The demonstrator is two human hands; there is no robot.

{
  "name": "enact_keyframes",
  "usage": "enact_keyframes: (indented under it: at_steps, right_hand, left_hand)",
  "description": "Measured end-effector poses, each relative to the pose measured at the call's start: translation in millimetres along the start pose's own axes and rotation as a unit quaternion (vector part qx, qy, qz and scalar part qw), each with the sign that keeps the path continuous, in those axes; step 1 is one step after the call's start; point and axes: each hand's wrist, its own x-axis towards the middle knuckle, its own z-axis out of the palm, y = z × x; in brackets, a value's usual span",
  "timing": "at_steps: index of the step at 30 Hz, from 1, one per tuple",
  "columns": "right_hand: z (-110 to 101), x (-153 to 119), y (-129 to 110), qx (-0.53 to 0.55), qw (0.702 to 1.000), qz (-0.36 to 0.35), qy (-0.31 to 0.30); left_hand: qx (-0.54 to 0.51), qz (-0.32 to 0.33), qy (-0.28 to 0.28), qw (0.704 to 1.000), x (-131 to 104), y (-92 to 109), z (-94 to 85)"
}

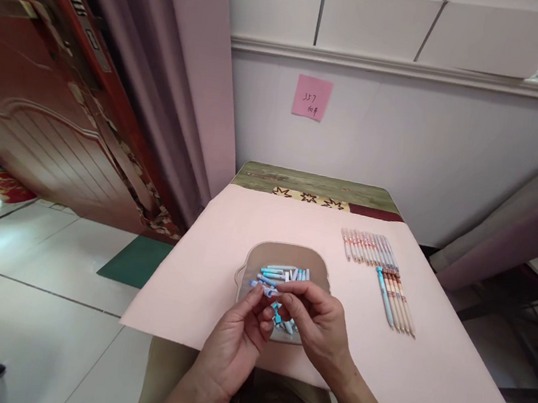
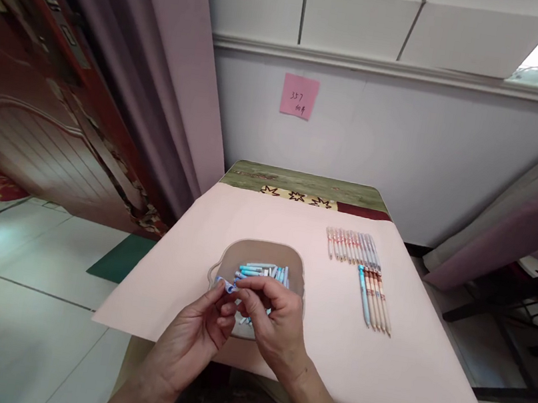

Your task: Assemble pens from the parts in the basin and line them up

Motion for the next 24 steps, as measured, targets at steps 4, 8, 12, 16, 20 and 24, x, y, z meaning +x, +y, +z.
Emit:
enact_keyframes:
  at_steps: [4,8,12,16,20,24]
  right_hand:
    - [1,-2,-3,-0.062,0.996,-0.058,0.0]
    - [0,1,-6,-0.107,0.99,-0.086,-0.012]
    - [0,7,-7,-0.081,0.996,0.01,-0.036]
    - [2,15,-10,-0.001,0.993,0.066,-0.093]
    - [2,27,-15,-0.043,0.996,0.016,-0.082]
    - [-2,42,-4,-0.241,0.969,-0.008,-0.052]
  left_hand:
    - [-0.004,-0.006,0.003,1.0,-1,-2,-0.8]
    - [0.001,-0.007,0.012,1.0,-2,-3,-1.8]
    - [0.003,-0.005,0.008,1.0,-3,0,-2.4]
    - [0.001,0.016,0.002,1.0,-6,12,-1.4]
    - [-0.033,0.027,0.0,0.999,-8,31,-0.9]
    - [-0.072,0.051,0.007,0.996,-9,43,-2.1]
